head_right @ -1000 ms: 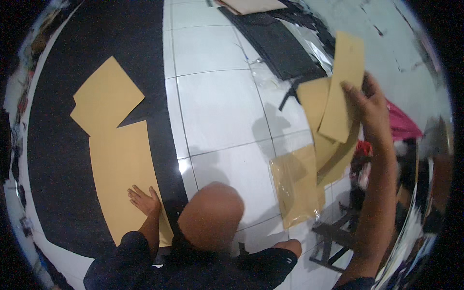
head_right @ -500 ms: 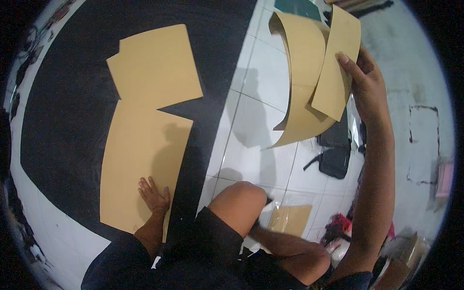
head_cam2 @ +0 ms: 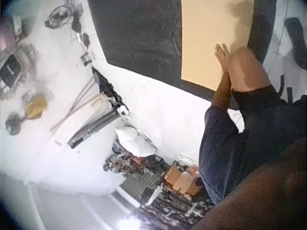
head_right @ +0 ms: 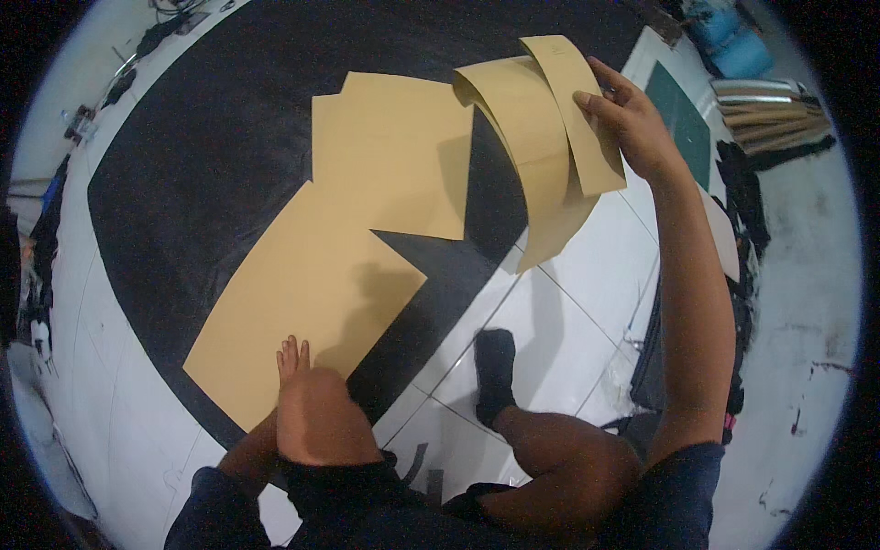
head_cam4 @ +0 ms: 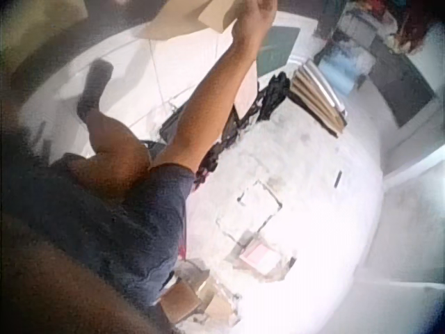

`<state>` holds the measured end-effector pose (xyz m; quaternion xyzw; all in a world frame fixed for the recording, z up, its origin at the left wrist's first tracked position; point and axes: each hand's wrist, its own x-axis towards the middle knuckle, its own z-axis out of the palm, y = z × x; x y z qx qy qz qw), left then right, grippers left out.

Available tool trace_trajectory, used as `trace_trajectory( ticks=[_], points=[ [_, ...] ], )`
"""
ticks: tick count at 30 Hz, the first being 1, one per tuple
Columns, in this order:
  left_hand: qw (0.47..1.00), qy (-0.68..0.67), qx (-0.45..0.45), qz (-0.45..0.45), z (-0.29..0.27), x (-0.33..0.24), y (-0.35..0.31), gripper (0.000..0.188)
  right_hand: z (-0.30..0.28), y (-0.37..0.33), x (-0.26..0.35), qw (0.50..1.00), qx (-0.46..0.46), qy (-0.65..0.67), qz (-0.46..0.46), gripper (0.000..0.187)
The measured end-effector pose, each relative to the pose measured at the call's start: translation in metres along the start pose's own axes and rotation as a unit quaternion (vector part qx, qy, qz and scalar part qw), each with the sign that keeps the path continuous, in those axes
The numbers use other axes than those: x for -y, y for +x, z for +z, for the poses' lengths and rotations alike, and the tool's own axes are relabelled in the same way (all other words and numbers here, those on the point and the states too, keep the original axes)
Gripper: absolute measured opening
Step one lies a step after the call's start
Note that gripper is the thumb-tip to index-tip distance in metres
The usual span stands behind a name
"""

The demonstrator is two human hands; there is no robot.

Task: The person arranges several flat cardboard pieces on a black mat laid on a tiled floor. They pick up, position, and stack the pieces, occasionally adjusting their placement.

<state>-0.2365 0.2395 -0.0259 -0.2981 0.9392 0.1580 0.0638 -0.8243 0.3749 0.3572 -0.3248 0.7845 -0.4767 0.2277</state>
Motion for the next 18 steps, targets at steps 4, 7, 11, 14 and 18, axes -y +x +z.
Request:
trace_trajectory(
  ticks=[4, 7, 11, 14, 18],
  points=[
    [0.985, -0.147, 0.088, 0.018, -0.060, -0.001, 0.015, 0.081, 0.021, 0.081, -0.056, 0.999, 0.043, 0.023, -0.012, 0.068],
    [0.982, -0.127, 0.133, 0.047, -0.078, 0.015, 0.015, 0.077, 0.063, 0.147, -0.096, 0.997, 0.071, 0.023, 0.012, 0.067],
    [0.983, -0.108, 0.151, 0.015, -0.092, -0.013, 0.035, 0.071, 0.080, 0.237, -0.175, 0.982, 0.101, -0.157, 0.013, 0.067],
    [0.982, -0.087, 0.142, -0.093, -0.087, -0.030, 0.025, 0.071, 0.167, 0.249, -0.170, 0.889, -0.018, -0.457, 0.018, 0.063],
    [0.982, -0.031, 0.125, -0.136, -0.077, -0.048, 0.022, 0.076, 0.264, 0.250, -0.149, 0.864, -0.020, -0.489, -0.114, 0.053]
  ],
)
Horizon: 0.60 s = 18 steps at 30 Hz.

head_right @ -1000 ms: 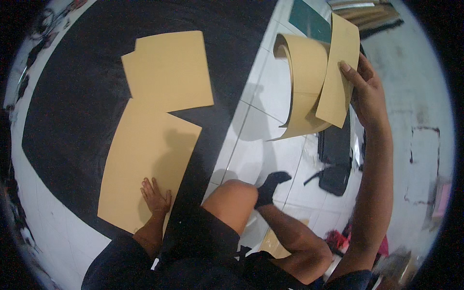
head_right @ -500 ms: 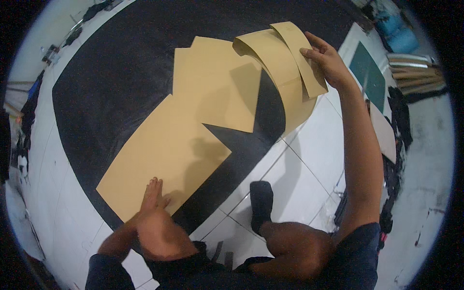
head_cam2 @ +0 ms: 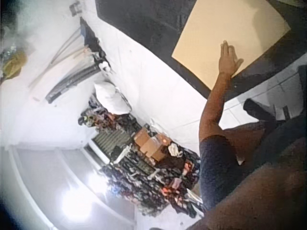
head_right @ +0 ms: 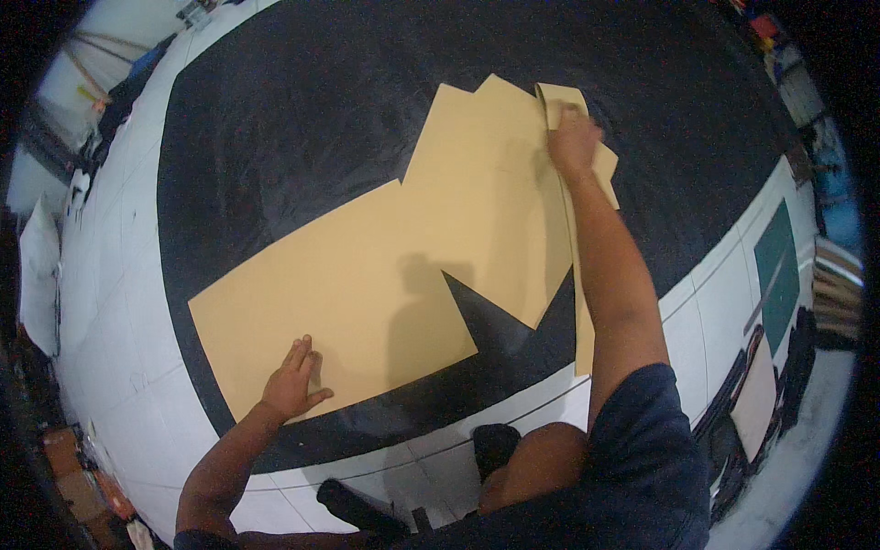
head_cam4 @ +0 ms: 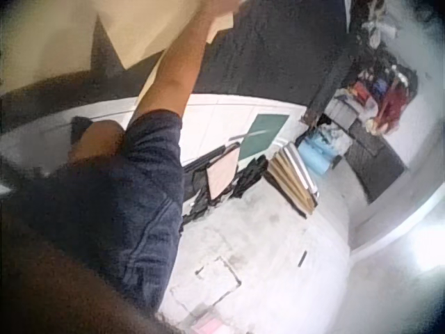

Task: The person arranges several flat cardboard pieces on a black mat laid on a tiled floor. They pick up, position, and stack the pieces, occasionally adjusting their placement.

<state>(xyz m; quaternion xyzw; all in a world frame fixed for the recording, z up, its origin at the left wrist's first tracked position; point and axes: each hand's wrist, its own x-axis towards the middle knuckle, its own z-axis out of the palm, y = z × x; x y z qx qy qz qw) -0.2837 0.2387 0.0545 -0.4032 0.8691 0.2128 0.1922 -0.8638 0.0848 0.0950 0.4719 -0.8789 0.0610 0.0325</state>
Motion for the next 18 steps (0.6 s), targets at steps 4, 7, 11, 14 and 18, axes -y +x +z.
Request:
trace_trajectory(
  ticks=[4, 7, 11, 14, 18],
  points=[
    [0.999, -0.009, 0.018, -0.049, 0.013, -0.008, 0.007, 0.080, 0.072, -0.047, 0.094, 0.912, 0.043, 0.050, -0.405, 0.049],
    [0.998, -0.031, 0.021, -0.057, 0.008, -0.010, 0.013, 0.080, 0.085, -0.072, 0.118, 0.913, 0.110, 0.012, -0.393, 0.055],
    [0.998, -0.035, 0.003, -0.052, 0.016, -0.004, -0.002, 0.079, 0.080, -0.089, 0.090, 0.913, 0.163, 0.019, -0.374, 0.055],
    [0.998, -0.032, 0.019, -0.052, -0.004, -0.013, 0.003, 0.079, 0.071, -0.084, 0.026, 0.922, 0.167, -0.003, -0.350, 0.054],
    [0.999, -0.024, 0.006, -0.032, -0.004, -0.012, 0.004, 0.078, 0.053, -0.076, -0.058, 0.951, 0.162, -0.068, -0.254, 0.054]
  ],
)
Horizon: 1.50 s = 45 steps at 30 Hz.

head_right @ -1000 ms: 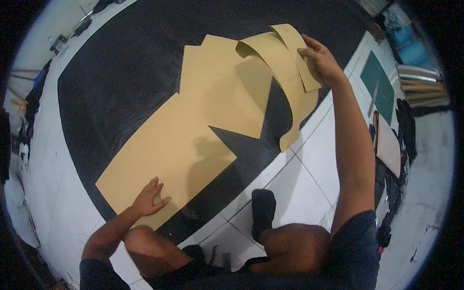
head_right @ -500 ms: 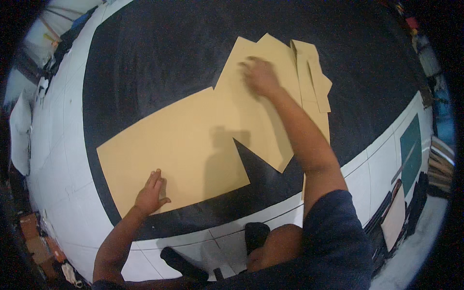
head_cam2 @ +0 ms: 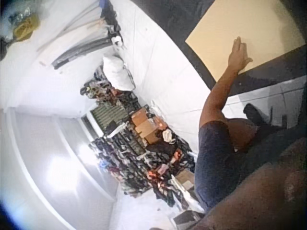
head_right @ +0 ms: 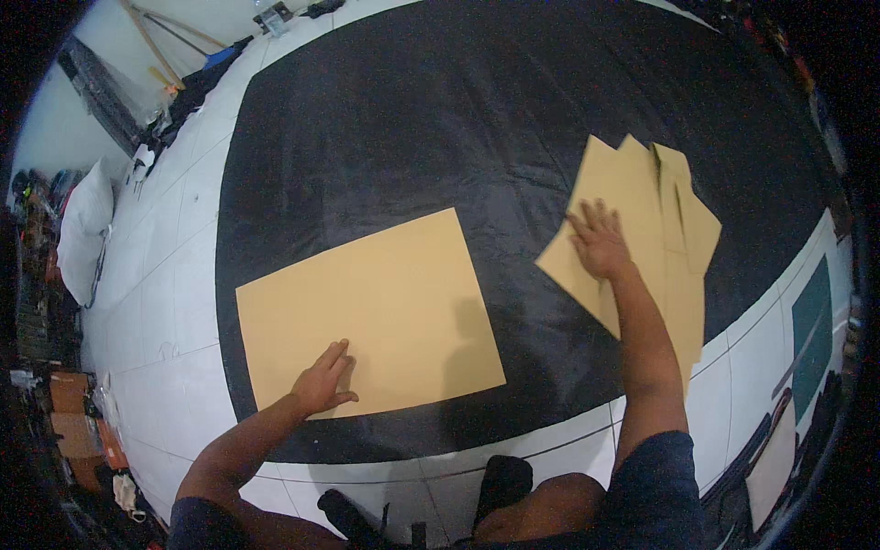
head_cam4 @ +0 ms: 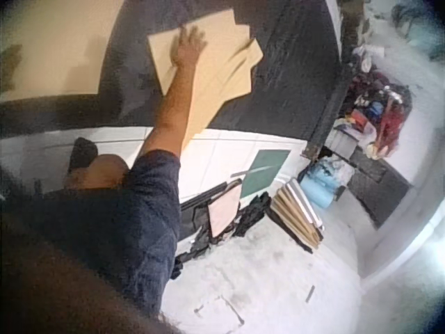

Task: The person arranges several flat cardboard pieces on a black mat laid on a tiled floor. They pick up, position, and stack the pieces, occasionally adjusting their placement.

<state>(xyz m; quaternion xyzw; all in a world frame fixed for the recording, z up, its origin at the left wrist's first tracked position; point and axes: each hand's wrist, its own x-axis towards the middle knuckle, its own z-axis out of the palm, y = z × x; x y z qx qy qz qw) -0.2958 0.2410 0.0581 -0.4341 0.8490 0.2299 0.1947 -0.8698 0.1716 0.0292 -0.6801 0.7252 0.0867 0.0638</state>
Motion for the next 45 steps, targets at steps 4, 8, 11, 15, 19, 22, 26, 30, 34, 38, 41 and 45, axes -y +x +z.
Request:
trace_trajectory(
  ticks=[4, 8, 11, 15, 19, 22, 26, 30, 34, 38, 41, 45],
  points=[
    [0.998, -0.021, -0.045, 0.028, 0.019, 0.014, -0.008, 0.075, -0.008, -0.037, -0.018, 0.995, -0.061, -0.022, 0.075, 0.056],
    [0.986, -0.109, -0.123, -0.031, 0.017, 0.071, -0.064, 0.067, -0.024, -0.088, 0.054, 0.993, -0.091, 0.078, -0.008, 0.056],
    [0.964, -0.156, -0.147, -0.158, -0.028, 0.104, -0.133, 0.056, -0.007, -0.145, 0.087, 0.986, -0.091, 0.102, -0.095, 0.053],
    [0.911, -0.119, -0.280, -0.277, 0.007, 0.177, -0.248, 0.039, -0.014, -0.173, 0.174, 0.976, -0.034, 0.135, -0.170, 0.054],
    [0.803, -0.185, -0.394, -0.407, 0.149, 0.187, -0.317, 0.034, -0.007, -0.170, 0.219, 0.972, 0.020, 0.092, -0.216, 0.058],
    [0.800, -0.198, -0.441, -0.356, 0.194, 0.138, -0.292, 0.032, 0.004, -0.159, 0.218, 0.970, 0.036, 0.065, -0.229, 0.064],
    [0.835, -0.204, -0.397, -0.322, 0.188, 0.099, -0.264, 0.039, 0.065, -0.140, 0.186, 0.966, 0.045, -0.019, -0.254, 0.070],
    [0.825, -0.180, -0.399, -0.358, 0.208, 0.105, -0.290, 0.042, 0.037, -0.169, 0.251, 0.977, 0.041, -0.040, -0.206, 0.068],
    [0.804, -0.192, -0.441, -0.349, 0.217, 0.100, -0.284, 0.047, 0.022, -0.187, 0.254, 0.986, 0.035, -0.030, -0.162, 0.068],
    [0.804, -0.212, -0.419, -0.365, 0.211, 0.094, -0.280, 0.054, 0.022, -0.186, 0.232, 0.992, 0.020, 0.097, -0.080, 0.071],
    [0.812, -0.208, -0.418, -0.351, 0.207, 0.099, -0.269, 0.059, 0.034, -0.177, 0.198, 0.994, -0.033, 0.107, 0.010, 0.071],
    [0.832, -0.182, -0.407, -0.331, 0.194, 0.105, -0.254, 0.067, 0.033, -0.179, 0.162, 0.987, -0.026, 0.081, 0.138, 0.071]
  ],
)
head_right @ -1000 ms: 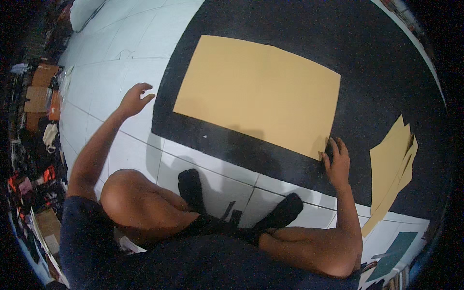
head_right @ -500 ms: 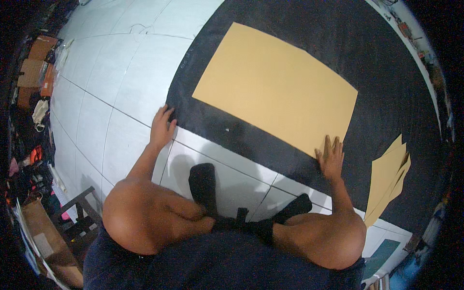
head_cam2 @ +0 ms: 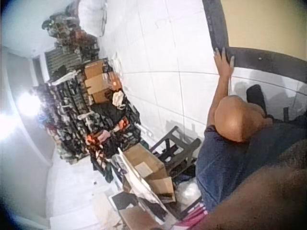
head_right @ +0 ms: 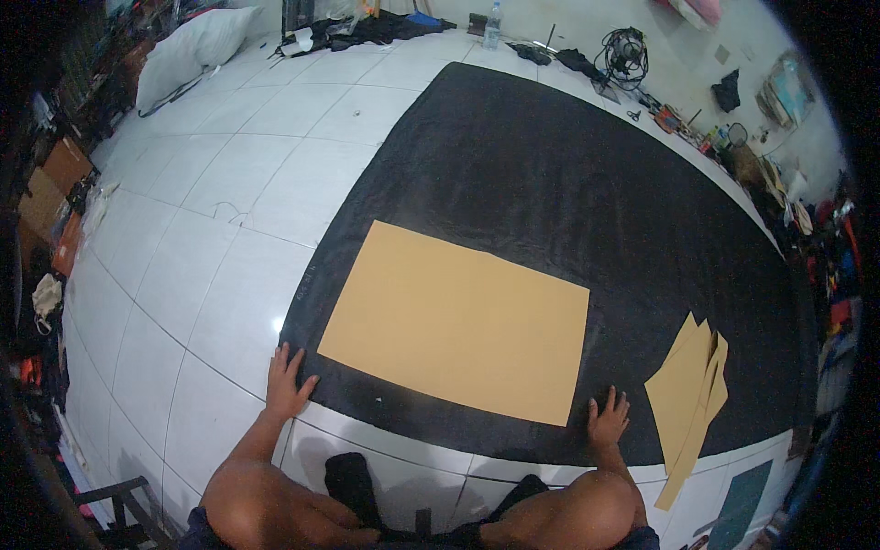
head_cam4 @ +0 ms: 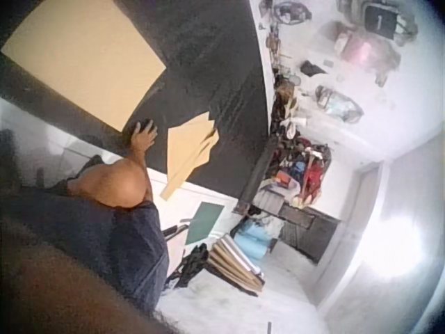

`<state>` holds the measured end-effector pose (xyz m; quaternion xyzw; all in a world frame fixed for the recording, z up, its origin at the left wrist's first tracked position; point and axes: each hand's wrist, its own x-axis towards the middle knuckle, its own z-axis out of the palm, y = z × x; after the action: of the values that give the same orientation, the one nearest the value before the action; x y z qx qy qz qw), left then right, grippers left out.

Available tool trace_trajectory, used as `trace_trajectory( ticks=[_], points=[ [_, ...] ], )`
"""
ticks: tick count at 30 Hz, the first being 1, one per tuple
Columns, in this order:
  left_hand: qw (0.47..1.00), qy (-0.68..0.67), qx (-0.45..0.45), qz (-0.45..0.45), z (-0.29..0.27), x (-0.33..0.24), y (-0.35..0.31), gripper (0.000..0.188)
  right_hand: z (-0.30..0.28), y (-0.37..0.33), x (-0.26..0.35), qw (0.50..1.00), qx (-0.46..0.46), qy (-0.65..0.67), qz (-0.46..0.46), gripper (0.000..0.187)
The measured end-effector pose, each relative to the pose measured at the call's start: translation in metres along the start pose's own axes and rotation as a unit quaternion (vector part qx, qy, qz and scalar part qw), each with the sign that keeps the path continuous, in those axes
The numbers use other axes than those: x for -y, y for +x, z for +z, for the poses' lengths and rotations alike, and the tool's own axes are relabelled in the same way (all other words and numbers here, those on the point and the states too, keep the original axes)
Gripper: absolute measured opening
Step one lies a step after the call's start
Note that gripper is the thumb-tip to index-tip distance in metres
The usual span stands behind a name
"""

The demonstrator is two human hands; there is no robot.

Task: The person arranges several flat cardboard pieces on a black mat laid on a tiled floor. They pick up, position, and stack the pieces, occasionally adjusting their placement.

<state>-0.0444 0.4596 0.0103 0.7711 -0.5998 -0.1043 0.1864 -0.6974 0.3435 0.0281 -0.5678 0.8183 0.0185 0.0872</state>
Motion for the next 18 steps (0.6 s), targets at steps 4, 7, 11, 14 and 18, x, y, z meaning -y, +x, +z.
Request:
trace_trajectory(
  ticks=[4, 7, 11, 14, 18],
  points=[
    [0.999, 0.021, 0.039, -0.011, 0.004, -0.004, 0.009, 0.074, 0.001, -0.002, -0.027, 0.993, 0.028, -0.005, 0.111, 0.073],
    [0.998, 0.022, 0.054, -0.013, 0.005, -0.007, 0.010, 0.077, 0.006, -0.006, -0.049, 0.991, 0.024, 0.006, 0.133, 0.074],
    [0.997, 0.022, 0.063, -0.023, 0.005, -0.013, 0.009, 0.079, 0.011, -0.009, -0.065, 0.993, 0.015, 0.016, 0.119, 0.074],
    [0.997, 0.032, 0.065, -0.020, 0.004, -0.009, 0.007, 0.079, 0.012, -0.009, -0.066, 0.994, 0.009, 0.013, 0.110, 0.075],
    [0.997, 0.033, 0.070, -0.030, 0.002, -0.008, 0.006, 0.080, 0.010, -0.011, -0.060, 0.993, 0.010, 0.008, 0.116, 0.075]
  ],
)
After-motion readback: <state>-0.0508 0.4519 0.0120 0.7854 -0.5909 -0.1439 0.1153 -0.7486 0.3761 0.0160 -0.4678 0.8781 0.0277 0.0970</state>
